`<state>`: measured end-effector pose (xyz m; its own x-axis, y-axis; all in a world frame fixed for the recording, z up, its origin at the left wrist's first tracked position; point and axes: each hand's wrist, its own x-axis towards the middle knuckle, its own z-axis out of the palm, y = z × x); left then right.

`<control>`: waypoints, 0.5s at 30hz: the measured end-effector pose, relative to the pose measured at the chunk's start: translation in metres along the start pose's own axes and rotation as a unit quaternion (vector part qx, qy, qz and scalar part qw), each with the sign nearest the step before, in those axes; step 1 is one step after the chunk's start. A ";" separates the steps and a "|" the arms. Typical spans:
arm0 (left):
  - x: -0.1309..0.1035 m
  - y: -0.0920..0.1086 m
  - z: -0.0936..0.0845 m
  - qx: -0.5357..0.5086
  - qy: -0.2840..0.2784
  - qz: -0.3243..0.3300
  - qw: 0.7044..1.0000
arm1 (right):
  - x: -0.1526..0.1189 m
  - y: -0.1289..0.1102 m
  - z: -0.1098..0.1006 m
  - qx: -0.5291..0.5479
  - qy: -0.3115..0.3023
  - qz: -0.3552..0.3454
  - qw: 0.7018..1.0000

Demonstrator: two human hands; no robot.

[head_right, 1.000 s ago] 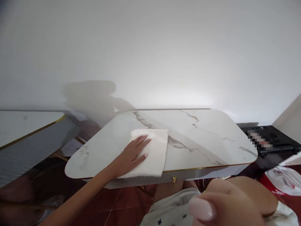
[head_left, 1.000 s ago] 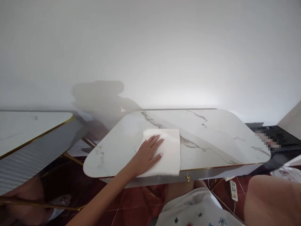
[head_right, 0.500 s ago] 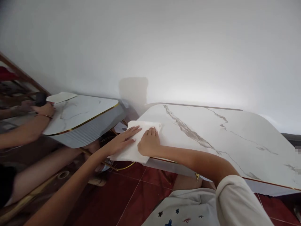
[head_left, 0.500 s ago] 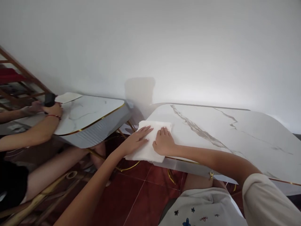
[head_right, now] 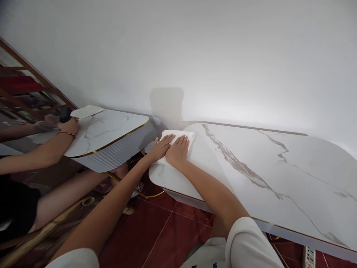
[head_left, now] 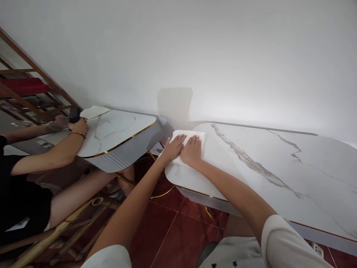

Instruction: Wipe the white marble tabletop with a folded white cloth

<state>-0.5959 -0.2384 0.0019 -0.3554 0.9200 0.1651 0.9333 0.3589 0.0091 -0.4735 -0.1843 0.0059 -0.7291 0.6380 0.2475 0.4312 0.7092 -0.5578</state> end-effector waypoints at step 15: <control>0.136 0.001 0.025 -0.071 0.017 0.064 0.995 | 0.093 0.058 -0.009 -0.038 0.038 0.042 0.998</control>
<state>-0.6449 -0.1090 -0.0006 -0.2325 0.9502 0.2073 0.9697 0.2102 0.1242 -0.5114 -0.0810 0.0032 -0.6474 0.7155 0.2628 0.5312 0.6707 -0.5177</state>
